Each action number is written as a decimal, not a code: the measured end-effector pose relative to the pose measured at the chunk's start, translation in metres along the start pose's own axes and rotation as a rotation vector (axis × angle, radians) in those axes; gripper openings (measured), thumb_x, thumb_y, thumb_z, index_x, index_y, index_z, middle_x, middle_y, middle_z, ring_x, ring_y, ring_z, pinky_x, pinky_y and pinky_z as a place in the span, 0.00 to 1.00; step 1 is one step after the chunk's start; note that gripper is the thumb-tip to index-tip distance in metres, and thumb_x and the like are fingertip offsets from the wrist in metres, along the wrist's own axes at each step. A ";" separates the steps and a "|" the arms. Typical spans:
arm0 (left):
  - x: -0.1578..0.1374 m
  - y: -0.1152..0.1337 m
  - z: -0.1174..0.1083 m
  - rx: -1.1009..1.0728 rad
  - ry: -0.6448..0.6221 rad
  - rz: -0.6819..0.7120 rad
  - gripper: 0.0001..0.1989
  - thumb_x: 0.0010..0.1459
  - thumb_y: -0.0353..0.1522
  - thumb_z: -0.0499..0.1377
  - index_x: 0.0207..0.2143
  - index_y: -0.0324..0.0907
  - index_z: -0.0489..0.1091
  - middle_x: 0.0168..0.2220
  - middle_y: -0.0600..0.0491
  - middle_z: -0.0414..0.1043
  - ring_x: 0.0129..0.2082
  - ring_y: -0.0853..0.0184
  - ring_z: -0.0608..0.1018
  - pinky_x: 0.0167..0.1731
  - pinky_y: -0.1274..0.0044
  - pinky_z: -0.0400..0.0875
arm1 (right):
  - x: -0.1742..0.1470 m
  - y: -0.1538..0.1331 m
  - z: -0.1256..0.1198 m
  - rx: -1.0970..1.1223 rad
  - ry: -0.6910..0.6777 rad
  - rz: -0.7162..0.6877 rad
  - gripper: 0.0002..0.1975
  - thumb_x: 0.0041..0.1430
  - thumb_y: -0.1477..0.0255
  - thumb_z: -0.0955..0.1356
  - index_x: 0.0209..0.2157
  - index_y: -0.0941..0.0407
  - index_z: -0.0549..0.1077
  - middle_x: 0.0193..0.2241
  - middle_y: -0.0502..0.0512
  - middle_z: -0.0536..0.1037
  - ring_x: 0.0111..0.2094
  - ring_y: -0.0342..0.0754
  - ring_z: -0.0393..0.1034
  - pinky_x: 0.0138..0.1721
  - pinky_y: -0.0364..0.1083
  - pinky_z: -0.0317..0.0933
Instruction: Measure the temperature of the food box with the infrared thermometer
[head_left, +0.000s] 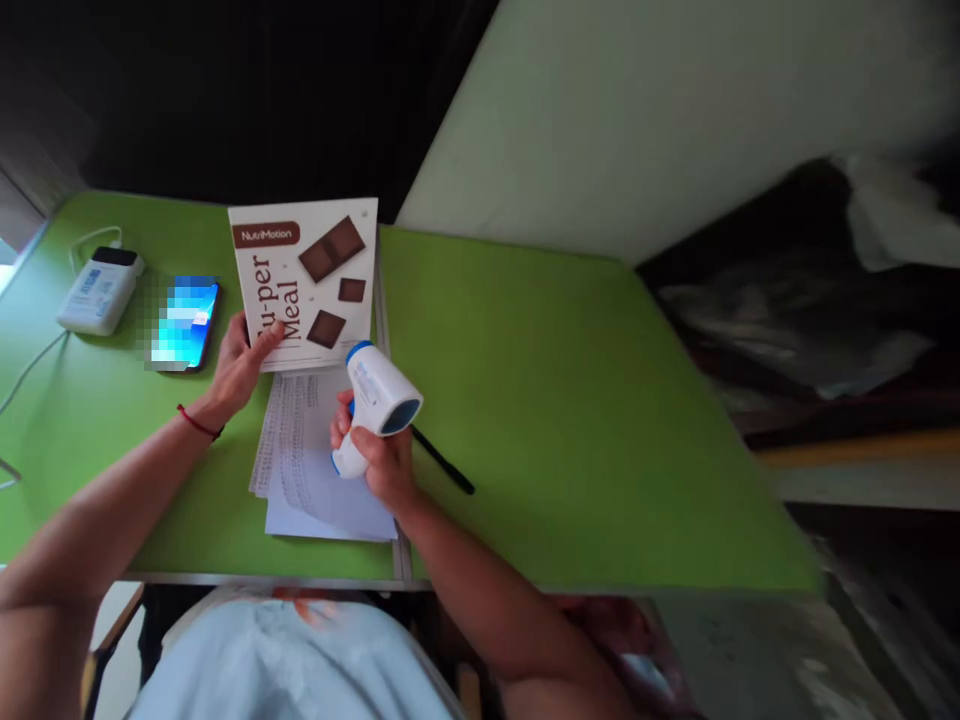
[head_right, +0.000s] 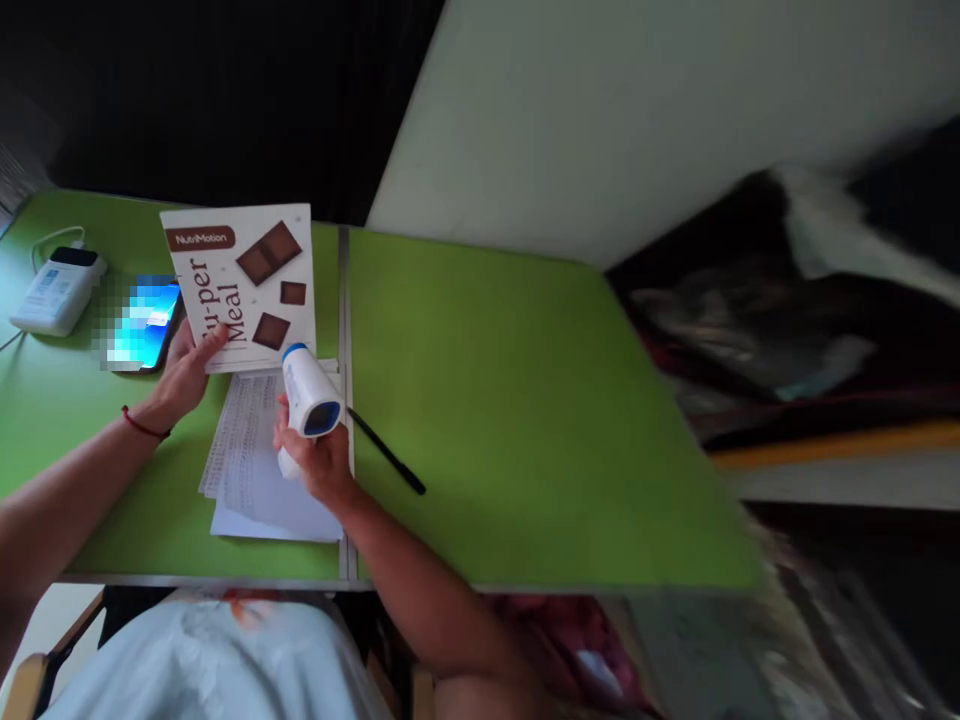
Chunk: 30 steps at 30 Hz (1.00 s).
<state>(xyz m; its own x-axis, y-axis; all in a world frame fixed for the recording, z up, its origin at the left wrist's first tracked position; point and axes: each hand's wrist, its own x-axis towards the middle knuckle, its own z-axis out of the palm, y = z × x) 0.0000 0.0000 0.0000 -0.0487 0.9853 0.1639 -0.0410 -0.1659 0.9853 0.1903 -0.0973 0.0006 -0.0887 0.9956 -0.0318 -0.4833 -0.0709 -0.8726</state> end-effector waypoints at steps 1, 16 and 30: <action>-0.005 0.001 0.001 0.028 0.010 -0.038 0.33 0.51 0.54 0.68 0.49 0.40 0.68 0.46 0.44 0.76 0.46 0.54 0.78 0.45 0.62 0.75 | -0.001 0.000 0.001 -0.023 0.020 0.016 0.20 0.43 0.63 0.74 0.38 0.57 0.72 0.25 0.47 0.69 0.23 0.40 0.63 0.26 0.43 0.60; -0.018 0.008 -0.001 0.326 -0.059 0.005 0.35 0.53 0.58 0.64 0.50 0.42 0.64 0.46 0.44 0.75 0.45 0.53 0.77 0.44 0.60 0.73 | 0.003 0.003 0.009 -0.109 0.072 0.201 0.19 0.44 0.62 0.73 0.36 0.59 0.72 0.22 0.47 0.69 0.21 0.39 0.61 0.24 0.42 0.55; -0.018 -0.006 -0.002 0.341 -0.084 -0.022 0.39 0.52 0.59 0.64 0.54 0.40 0.64 0.52 0.41 0.73 0.50 0.50 0.76 0.50 0.56 0.72 | 0.001 0.010 0.010 -0.072 0.058 0.177 0.15 0.47 0.63 0.73 0.32 0.58 0.71 0.20 0.47 0.67 0.22 0.39 0.60 0.25 0.42 0.54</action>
<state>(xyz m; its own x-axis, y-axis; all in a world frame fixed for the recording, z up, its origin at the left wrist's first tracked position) -0.0004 -0.0168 -0.0090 0.0316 0.9908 0.1315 0.2957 -0.1350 0.9457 0.1766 -0.0979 -0.0028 -0.1157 0.9699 -0.2143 -0.4011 -0.2430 -0.8832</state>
